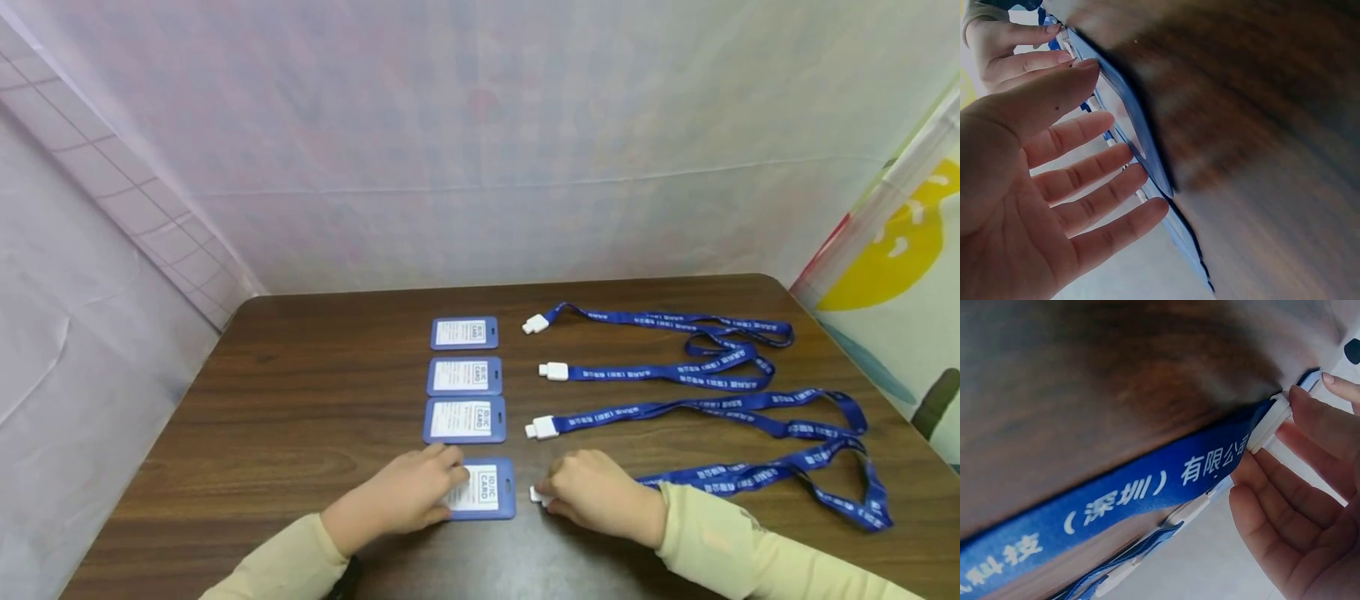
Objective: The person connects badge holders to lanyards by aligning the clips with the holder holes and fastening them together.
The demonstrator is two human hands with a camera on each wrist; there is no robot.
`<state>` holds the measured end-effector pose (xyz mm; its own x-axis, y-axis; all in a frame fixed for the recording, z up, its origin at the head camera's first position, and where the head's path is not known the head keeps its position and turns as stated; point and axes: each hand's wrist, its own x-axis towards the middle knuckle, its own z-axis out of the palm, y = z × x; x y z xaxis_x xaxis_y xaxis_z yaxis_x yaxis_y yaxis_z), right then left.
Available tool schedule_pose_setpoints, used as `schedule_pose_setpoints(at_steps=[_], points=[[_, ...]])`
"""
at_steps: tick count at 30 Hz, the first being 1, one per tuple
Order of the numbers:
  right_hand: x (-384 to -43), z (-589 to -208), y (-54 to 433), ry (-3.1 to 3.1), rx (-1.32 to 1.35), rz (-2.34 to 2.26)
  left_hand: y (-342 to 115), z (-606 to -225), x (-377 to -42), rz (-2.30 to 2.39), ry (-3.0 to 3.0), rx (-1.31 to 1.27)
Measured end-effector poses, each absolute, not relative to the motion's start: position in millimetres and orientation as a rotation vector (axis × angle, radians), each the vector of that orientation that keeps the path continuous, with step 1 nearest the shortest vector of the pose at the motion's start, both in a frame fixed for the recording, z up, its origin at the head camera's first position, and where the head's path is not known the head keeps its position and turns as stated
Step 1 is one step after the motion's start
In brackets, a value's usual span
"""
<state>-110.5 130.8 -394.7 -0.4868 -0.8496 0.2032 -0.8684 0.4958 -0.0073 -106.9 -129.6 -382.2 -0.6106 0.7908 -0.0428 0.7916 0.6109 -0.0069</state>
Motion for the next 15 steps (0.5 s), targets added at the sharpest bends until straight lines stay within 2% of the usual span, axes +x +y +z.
schedule_pose_setpoints(at_steps=[15], points=[[-114.9, -394.4, 126.5, -2.525, 1.504, 0.09, -130.0, -383.1, -107.4, 0.018, 2.778, 1.359]])
